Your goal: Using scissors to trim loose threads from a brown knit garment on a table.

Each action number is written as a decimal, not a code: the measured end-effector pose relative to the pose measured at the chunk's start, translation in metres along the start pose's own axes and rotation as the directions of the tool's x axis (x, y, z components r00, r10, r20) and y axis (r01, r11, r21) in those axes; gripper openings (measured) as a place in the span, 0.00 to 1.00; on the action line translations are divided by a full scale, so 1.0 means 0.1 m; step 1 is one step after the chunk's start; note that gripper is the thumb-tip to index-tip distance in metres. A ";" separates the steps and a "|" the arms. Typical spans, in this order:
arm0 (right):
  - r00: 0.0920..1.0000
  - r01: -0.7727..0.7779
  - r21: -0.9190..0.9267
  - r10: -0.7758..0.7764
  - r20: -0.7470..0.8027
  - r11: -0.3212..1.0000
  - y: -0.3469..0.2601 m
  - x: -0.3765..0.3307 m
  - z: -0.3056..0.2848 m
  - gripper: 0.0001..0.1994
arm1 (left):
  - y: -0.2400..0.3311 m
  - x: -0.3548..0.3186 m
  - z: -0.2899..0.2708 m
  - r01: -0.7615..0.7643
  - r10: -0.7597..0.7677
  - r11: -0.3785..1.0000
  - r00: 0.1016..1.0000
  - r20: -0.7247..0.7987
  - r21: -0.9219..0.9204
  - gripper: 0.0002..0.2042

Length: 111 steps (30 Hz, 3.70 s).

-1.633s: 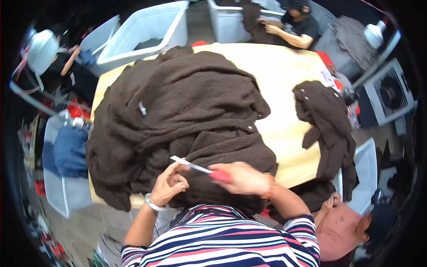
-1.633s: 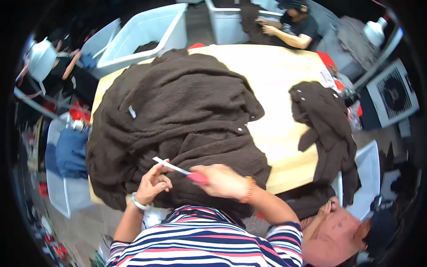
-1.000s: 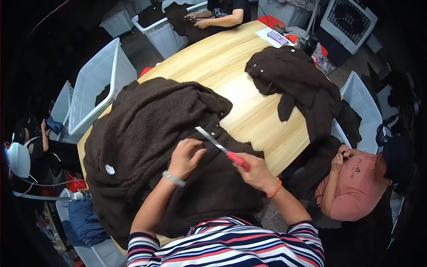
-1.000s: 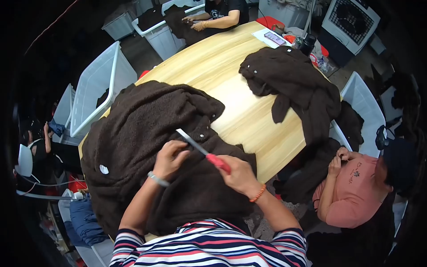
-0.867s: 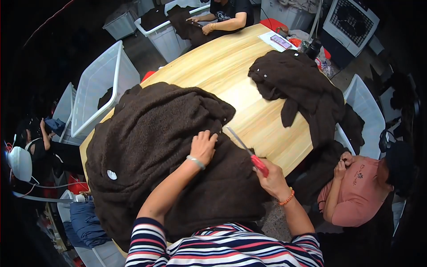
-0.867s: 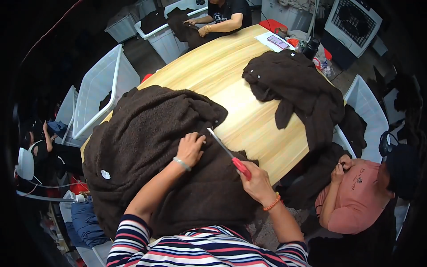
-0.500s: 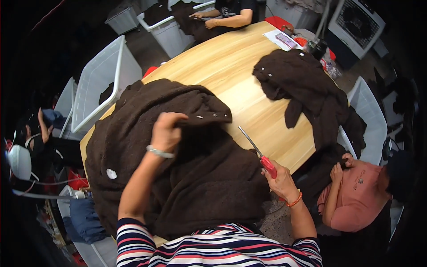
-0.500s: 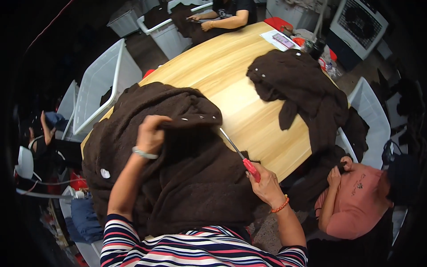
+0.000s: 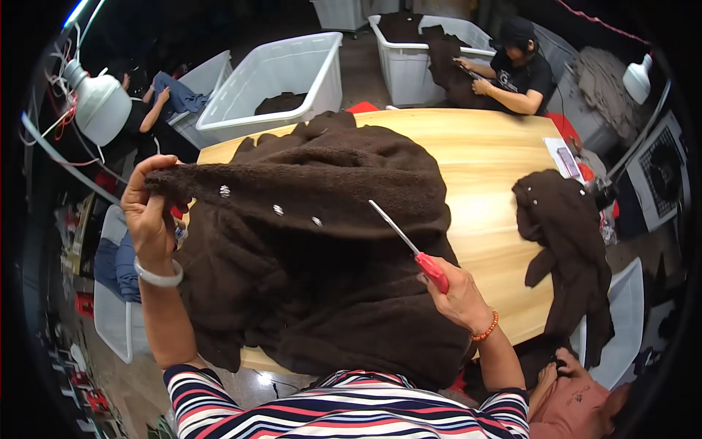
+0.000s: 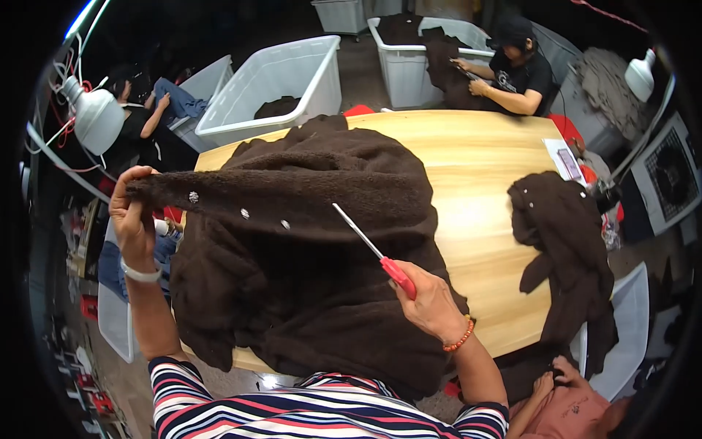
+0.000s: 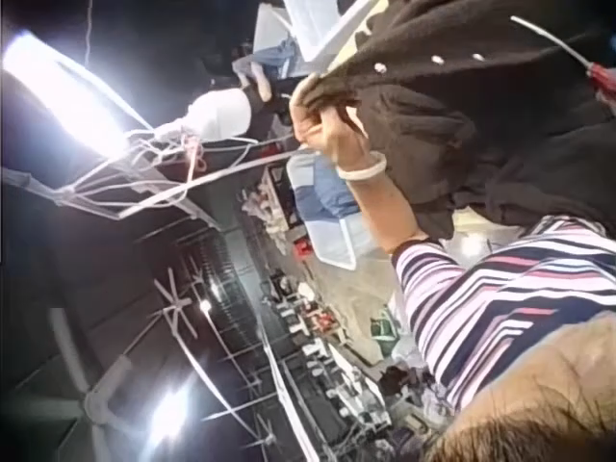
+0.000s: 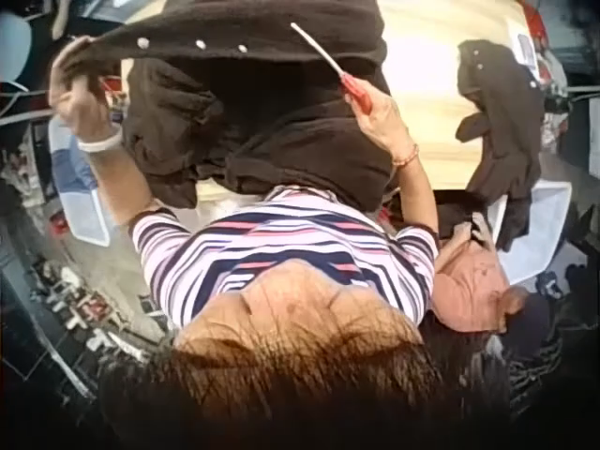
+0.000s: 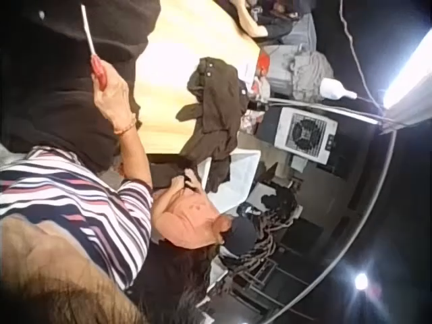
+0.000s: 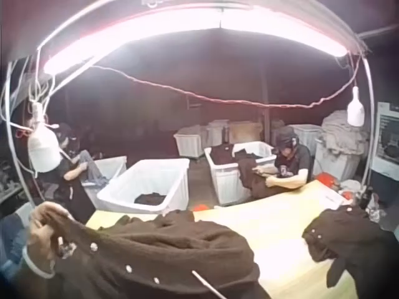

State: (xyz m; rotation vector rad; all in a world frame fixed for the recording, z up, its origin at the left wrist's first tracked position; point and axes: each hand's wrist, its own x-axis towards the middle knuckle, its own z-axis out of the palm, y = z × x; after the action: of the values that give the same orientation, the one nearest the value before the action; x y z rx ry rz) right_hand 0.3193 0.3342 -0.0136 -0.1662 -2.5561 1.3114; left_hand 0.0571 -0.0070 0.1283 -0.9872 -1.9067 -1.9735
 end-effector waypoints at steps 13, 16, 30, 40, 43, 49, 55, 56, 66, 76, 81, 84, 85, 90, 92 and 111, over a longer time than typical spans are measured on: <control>0.941 0.031 0.020 -0.036 0.337 0.999 0.15 0.57 0.61 0.21 | -0.67 0.44 -0.62 0.184 -0.192 0.962 0.981 -0.021 -0.204 0.18; 0.918 -0.010 -0.045 0.026 0.395 0.999 0.10 0.47 0.58 0.19 | -1.77 -0.03 -0.99 0.500 -0.624 0.614 0.781 0.012 -0.611 0.15; 0.910 0.093 0.018 -0.092 0.405 0.995 -0.66 0.72 0.73 0.21 | -1.57 -0.76 -0.63 0.226 -0.735 0.405 0.656 -0.169 -0.886 0.16; 0.892 0.217 -0.070 -0.169 0.420 0.974 -1.25 1.01 1.04 0.21 | -1.63 -0.80 -0.69 0.224 -0.484 0.793 0.797 -0.363 -0.567 0.10; 0.879 0.227 -0.095 -0.162 0.448 0.969 -1.38 1.10 1.20 0.20 | -1.62 -0.86 -0.67 0.338 -0.522 0.790 0.808 -0.273 -0.511 0.13; 0.872 0.220 -0.134 -0.134 0.471 0.966 -1.35 1.12 1.33 0.19 | -1.43 -0.80 -0.66 0.376 -0.671 0.633 0.703 -0.237 -0.677 0.10; 0.870 0.220 -0.100 -0.149 0.470 0.970 -1.30 1.08 1.37 0.20 | -1.29 -0.87 -0.64 0.484 -0.689 0.610 0.716 -0.118 -0.627 0.12; 0.870 0.218 -0.101 -0.146 0.470 0.971 -1.31 1.08 1.38 0.20 | -1.25 -0.87 -0.64 0.515 -0.684 0.616 0.725 -0.080 -0.596 0.13; 0.841 0.241 -0.139 -0.135 0.524 0.961 -1.42 1.07 1.44 0.18 | -1.22 -0.92 -0.72 0.660 -0.713 0.656 0.701 -0.016 -0.367 0.14; 0.866 0.211 -0.168 -0.104 0.490 0.963 -1.21 0.96 1.26 0.16 | -1.28 -1.16 -0.43 0.543 -0.715 0.423 0.692 0.101 -0.726 0.14; 0.851 0.187 -0.221 -0.046 0.523 0.957 -1.22 0.88 1.17 0.17 | -1.36 -1.16 -0.51 0.515 -0.755 0.424 0.655 0.023 -0.745 0.11; 0.848 0.181 -0.210 -0.045 0.528 0.961 -1.13 0.88 1.16 0.17 | -1.31 -1.15 -0.41 0.498 -0.749 0.412 0.662 0.028 -0.764 0.12; 0.868 0.192 -0.164 -0.089 0.489 0.968 -1.10 0.87 1.15 0.16 | -1.24 -1.14 -0.36 0.540 -0.765 0.324 0.633 0.121 -0.777 0.13; 0.888 0.191 -0.109 -0.124 0.443 0.976 -1.05 0.83 1.08 0.15 | -1.23 -1.38 -0.15 0.664 -0.744 0.358 0.628 0.229 -0.657 0.17; 0.871 0.200 -0.195 -0.083 0.484 0.960 -1.06 0.80 0.99 0.15 | -1.28 -1.37 -0.15 0.643 -0.767 0.363 0.618 0.176 -0.674 0.17; 0.951 0.087 -0.034 -0.073 0.299 0.996 -0.93 0.68 0.69 0.19 | -1.16 -1.31 0.63 0.391 -0.455 0.856 0.880 -0.134 -0.338 0.07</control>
State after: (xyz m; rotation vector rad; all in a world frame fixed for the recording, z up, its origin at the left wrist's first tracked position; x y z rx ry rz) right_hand 0.2365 0.2406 0.0358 0.1373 -2.8087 1.3350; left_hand 0.1069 0.0307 -0.0470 -0.3984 -1.8569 -2.5619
